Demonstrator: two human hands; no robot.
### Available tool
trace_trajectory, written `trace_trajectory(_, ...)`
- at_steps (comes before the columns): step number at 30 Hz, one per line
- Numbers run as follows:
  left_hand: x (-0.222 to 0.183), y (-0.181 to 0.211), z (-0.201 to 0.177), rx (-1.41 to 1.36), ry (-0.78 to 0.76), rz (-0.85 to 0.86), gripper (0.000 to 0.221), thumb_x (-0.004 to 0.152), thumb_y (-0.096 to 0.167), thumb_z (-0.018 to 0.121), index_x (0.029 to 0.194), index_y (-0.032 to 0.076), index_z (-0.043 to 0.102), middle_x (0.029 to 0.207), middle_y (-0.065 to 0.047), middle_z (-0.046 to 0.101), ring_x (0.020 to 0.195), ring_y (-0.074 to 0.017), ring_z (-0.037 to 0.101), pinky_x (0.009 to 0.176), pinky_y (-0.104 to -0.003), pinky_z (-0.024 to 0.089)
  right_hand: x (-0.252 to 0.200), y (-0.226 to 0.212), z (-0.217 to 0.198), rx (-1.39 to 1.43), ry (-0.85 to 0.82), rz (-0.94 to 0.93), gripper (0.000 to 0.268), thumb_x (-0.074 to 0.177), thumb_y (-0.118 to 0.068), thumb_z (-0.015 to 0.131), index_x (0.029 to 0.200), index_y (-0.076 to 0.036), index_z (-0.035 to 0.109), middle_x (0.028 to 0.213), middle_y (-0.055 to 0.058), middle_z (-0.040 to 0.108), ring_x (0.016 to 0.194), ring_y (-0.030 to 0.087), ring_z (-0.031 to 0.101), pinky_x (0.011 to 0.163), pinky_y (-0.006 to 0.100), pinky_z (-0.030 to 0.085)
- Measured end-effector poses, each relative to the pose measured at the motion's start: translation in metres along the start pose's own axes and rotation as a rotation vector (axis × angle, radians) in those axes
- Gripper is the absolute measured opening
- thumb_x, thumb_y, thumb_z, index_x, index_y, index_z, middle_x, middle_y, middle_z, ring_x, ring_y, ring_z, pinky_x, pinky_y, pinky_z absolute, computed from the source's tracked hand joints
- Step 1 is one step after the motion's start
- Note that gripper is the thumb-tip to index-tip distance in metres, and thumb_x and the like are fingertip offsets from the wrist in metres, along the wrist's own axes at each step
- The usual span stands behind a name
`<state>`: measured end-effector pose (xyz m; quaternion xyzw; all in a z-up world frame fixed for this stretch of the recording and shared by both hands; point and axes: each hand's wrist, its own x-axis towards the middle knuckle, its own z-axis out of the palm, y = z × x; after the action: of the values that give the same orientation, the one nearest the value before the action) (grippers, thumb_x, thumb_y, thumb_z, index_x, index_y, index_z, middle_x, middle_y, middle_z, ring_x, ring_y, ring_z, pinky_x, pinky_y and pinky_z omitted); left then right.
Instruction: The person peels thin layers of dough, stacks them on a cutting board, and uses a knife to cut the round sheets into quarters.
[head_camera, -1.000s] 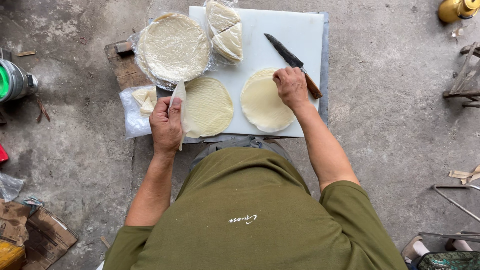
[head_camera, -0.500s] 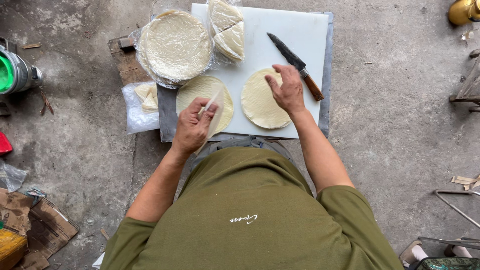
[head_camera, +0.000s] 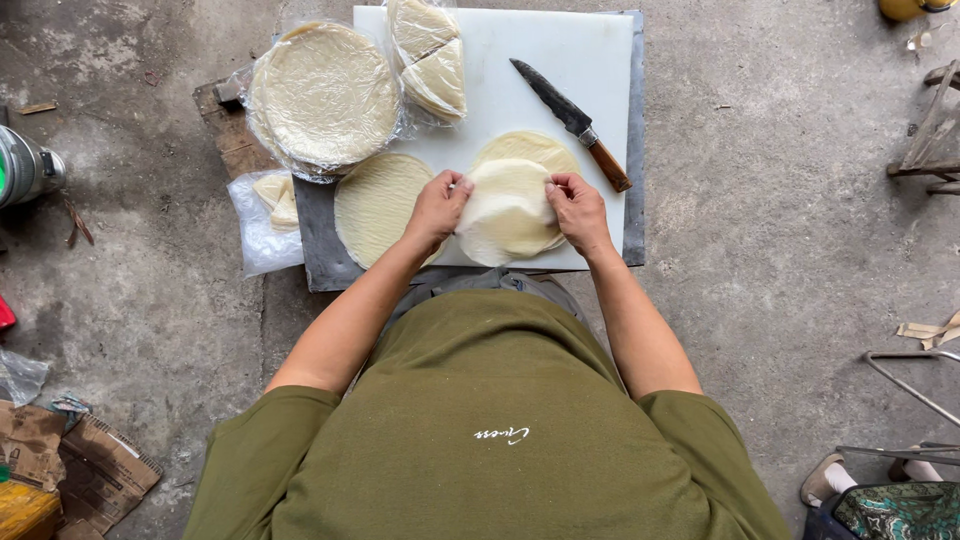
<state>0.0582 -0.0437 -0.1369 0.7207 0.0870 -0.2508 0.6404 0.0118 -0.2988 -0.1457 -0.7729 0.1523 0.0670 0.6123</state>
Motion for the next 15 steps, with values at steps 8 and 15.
trace_trajectory(8,0.007,-0.004,0.009,0.361,0.108,0.153,0.044,0.093,0.022,0.072,0.127,0.0,0.055,0.097,-0.015,0.073,0.08,-0.0245,0.071,0.073,-0.039,0.057,0.001,-0.025,-0.003,-0.327,0.258,-0.063,0.035,0.101,-0.024,0.067,0.131,-0.005,0.064,0.091,0.011,0.073,0.079,0.018,0.07,0.072,0.034,0.056)
trace_trajectory(15,0.004,0.005,0.01,0.437,0.074,0.126,0.054,0.088,0.01,0.072,0.136,0.002,0.049,0.095,-0.013,0.072,0.084,-0.0244,0.074,0.074,-0.037,0.06,0.003,-0.007,-0.008,-0.547,0.317,-0.333,0.043,0.098,-0.006,0.064,0.139,-0.001,0.056,0.105,0.017,0.07,0.095,0.032,0.07,0.087,0.043,0.057)
